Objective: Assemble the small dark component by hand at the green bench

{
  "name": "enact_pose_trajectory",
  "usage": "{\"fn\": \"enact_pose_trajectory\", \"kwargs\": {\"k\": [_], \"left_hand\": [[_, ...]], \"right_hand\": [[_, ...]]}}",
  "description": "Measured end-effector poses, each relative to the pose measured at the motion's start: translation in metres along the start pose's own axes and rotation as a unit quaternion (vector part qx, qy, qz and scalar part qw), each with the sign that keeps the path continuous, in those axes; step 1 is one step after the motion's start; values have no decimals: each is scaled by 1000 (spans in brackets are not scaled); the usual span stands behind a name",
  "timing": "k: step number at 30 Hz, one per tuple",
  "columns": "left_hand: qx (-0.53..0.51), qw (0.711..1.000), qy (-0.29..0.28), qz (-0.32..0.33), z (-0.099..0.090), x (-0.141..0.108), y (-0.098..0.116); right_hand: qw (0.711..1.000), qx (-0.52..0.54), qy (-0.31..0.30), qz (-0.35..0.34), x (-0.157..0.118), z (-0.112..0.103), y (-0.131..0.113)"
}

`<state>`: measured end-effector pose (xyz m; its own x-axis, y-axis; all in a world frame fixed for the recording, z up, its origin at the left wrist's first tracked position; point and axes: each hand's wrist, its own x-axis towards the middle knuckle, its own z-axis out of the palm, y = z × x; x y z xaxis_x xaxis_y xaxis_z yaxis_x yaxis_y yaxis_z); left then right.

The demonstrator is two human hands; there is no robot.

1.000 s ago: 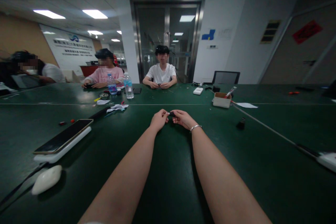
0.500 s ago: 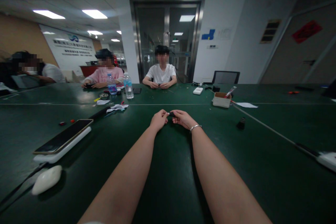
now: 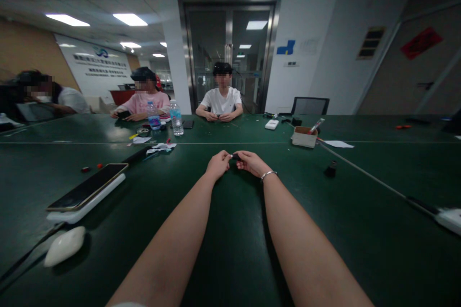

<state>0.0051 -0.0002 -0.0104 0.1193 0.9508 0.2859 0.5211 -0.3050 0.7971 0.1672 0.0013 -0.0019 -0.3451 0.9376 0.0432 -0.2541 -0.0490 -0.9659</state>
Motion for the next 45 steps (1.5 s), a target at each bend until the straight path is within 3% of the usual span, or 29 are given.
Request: {"fn": "enact_pose_trajectory", "kwargs": {"k": [21, 30, 45], "left_hand": [[63, 998, -2, -21, -4, 0, 4], [23, 1000, -12, 2, 1, 3, -3], [-6, 999, 24, 44, 1, 1, -3]], "right_hand": [[1000, 7, -18, -11, 1, -1, 0], [999, -5, 34, 11, 3, 1, 1], [999, -1, 33, 8, 4, 0, 1]]}}
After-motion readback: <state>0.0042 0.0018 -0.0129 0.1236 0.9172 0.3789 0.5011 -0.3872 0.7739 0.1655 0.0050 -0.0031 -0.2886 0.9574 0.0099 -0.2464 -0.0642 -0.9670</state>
